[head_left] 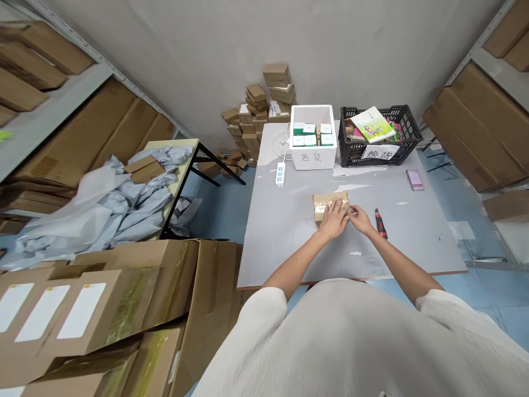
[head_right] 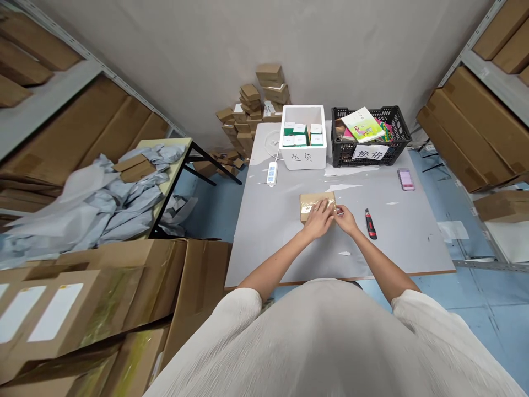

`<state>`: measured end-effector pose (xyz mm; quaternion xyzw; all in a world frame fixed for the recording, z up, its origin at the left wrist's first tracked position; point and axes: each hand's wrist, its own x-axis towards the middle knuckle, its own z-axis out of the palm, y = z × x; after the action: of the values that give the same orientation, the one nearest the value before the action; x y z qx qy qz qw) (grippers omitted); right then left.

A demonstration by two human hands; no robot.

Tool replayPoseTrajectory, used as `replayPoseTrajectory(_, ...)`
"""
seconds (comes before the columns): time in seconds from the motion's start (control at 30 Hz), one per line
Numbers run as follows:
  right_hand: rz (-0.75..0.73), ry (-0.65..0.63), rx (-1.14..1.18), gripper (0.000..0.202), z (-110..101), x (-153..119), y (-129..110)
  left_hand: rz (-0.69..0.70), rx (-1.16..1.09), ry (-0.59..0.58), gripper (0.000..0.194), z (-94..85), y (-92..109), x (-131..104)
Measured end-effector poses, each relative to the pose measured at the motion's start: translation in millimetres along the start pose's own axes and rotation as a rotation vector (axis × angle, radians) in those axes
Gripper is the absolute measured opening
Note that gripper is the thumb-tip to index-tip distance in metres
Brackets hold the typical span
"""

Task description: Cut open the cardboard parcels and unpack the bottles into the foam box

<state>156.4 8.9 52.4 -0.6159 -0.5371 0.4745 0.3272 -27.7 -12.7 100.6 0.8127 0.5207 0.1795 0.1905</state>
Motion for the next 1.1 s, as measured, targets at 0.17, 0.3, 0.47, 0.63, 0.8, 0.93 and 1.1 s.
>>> replayPoseTrajectory(0.17, -0.011, -0.14, 0.132, 0.05, 12.2, 5.8, -5.8, -0.14, 0.1, -0.049, 0.063, -17.8, -2.6, -0.3)
replayPoseTrajectory(0.3, 0.004, -0.195, 0.145, 0.05, 26.5, 16.5, -3.3, -0.197, 0.205, -0.08, 0.057, -40.6, -14.5, -7.2)
replayPoseTrajectory(0.47, 0.098, -0.065, -0.092, 0.049, 41.2, 25.4, 22.4, -0.235, 0.302, -0.046, 0.061, -59.2, -33.2, -25.7)
replayPoseTrajectory(0.63, 0.225, -0.152, -0.09, 0.072, 64.6, 24.6, 37.3, -0.373, 0.334, 0.004, 0.067, -66.7, -61.7, -44.4)
replayPoseTrajectory(0.8, 0.151, -0.125, 0.033, 0.071, 85.8, 21.1, 22.2, -0.462, 0.215, 0.073, 0.064, -64.5, -96.5, -59.8)
replayPoseTrajectory(0.93, 0.094, -0.03, -0.089, 0.07, 73.0, 16.4, 9.7, -0.442, 0.017, 0.099, 0.056, -48.7, -112.2, -65.8)
replayPoseTrajectory(1.1, 0.062, 0.045, -0.224, 0.077, 32.9, 7.0, 6.7, -0.39, -0.142, 0.076, 0.053, -16.9, -107.6, -59.2)
